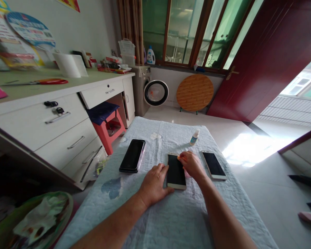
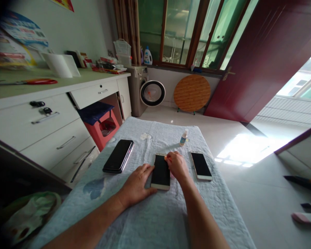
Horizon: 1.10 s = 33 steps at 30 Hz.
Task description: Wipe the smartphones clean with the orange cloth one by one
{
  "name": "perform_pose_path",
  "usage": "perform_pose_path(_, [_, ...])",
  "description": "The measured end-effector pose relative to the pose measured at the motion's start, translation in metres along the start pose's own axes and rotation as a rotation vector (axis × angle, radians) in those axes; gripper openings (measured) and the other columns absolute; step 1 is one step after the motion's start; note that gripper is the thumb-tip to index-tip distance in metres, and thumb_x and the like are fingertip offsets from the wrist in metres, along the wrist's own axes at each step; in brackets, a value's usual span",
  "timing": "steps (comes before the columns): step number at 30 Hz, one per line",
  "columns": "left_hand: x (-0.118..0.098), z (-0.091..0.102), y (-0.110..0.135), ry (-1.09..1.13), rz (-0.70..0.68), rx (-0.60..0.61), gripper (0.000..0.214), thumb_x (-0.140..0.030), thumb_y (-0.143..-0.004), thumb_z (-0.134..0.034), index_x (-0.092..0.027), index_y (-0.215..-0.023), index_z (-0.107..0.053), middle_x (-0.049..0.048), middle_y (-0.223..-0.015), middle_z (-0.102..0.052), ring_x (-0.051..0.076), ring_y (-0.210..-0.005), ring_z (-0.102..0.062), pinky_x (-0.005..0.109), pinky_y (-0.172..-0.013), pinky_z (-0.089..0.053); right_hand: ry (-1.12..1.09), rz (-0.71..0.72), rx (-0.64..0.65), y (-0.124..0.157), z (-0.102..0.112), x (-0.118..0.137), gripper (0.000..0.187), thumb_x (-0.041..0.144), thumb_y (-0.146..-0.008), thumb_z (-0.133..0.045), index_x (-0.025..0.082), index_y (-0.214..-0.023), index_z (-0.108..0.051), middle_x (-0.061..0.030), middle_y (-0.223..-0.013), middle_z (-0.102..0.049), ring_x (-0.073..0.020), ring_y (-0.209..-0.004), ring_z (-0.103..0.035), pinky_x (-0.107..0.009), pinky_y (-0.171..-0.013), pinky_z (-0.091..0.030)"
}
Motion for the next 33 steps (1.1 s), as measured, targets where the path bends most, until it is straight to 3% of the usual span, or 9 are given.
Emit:
perform_pose_path(4, [0.000, 0.000, -0.001, -0.017, 0.005, -0.003, 0.070, -0.042, -0.067, -0.074, -0.017, -0.127, -0.048, 0.0100, -0.122, -0.052, 0.028, -0.111, -0.051, 0.037, -0.099, -0.040, 0.041, -0.101, -0.137, -0.007, -0.003, -0.016, 0.023, 0.032, -0.087, -0.050, 0.018, -0.086, -0.068, -0.0049, -0.083, -0.060, -0.0145, -0.075, -0.055, -0.024, -0.067, -0.037])
perform_pose_path(9, [0.000, -0.001, -0.001, -0.022, 0.020, 0.004, 0.070, -0.043, -0.067, -0.073, -0.018, -0.127, -0.048, 0.0096, -0.122, -0.052, 0.028, -0.112, -0.051, 0.037, -0.100, -0.039, 0.051, -0.073, -0.154, -0.011, -0.013, -0.006, 0.020, 0.027, -0.088, -0.050, 0.019, -0.091, -0.067, -0.0041, -0.086, -0.061, -0.0140, -0.077, -0.055, -0.023, -0.070, -0.037])
perform_pose_path(17, [0.000, -0.001, -0.001, -0.025, 0.051, 0.025, 0.073, -0.045, -0.067, -0.073, -0.019, -0.129, -0.046, 0.0093, -0.119, -0.052, 0.028, -0.111, -0.050, 0.038, -0.099, -0.039, -0.004, 0.159, -0.050, -0.012, -0.021, 0.031, 0.022, 0.014, -0.088, -0.049, 0.020, -0.096, -0.068, -0.0046, -0.094, -0.061, -0.0145, -0.090, -0.056, -0.021, -0.081, -0.038])
perform_pose_path(23, [-0.001, 0.000, 0.000, -0.009, 0.043, 0.012, 0.068, -0.043, -0.067, -0.074, -0.019, -0.125, -0.049, 0.0082, -0.117, -0.052, 0.028, -0.109, -0.051, 0.038, -0.098, -0.040, 0.005, 0.276, -0.036, -0.010, -0.028, 0.039, 0.026, 0.012, -0.089, -0.048, 0.023, -0.098, -0.070, -0.0044, -0.097, -0.059, -0.0145, -0.092, -0.053, -0.021, -0.082, -0.038])
perform_pose_path(28, [0.000, -0.001, -0.001, -0.017, 0.051, 0.021, 0.070, -0.044, -0.067, -0.073, -0.020, -0.127, -0.047, 0.0085, -0.119, -0.051, 0.028, -0.111, -0.050, 0.039, -0.098, -0.040, 0.046, 0.227, -0.064, -0.009, -0.023, 0.030, 0.026, 0.016, -0.090, -0.048, 0.023, -0.100, -0.071, -0.0050, -0.092, -0.059, -0.0154, -0.089, -0.053, -0.023, -0.083, -0.038])
perform_pose_path(33, [0.001, -0.002, -0.001, -0.018, 0.034, 0.016, 0.071, -0.043, -0.067, -0.074, -0.020, -0.128, -0.047, 0.0091, -0.123, -0.051, 0.028, -0.113, -0.050, 0.039, -0.100, -0.039, 0.110, 0.060, -0.121, -0.005, -0.008, 0.007, 0.024, 0.019, -0.089, -0.048, 0.020, -0.094, -0.072, -0.0061, -0.088, -0.059, -0.0167, -0.088, -0.054, -0.024, -0.081, -0.037])
Point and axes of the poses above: each hand's wrist, its own y-axis away from the middle knuckle, its own z-axis out of the back of the hand, x = y × z, the point moved 5 cm from there along -y, towards the middle knuckle
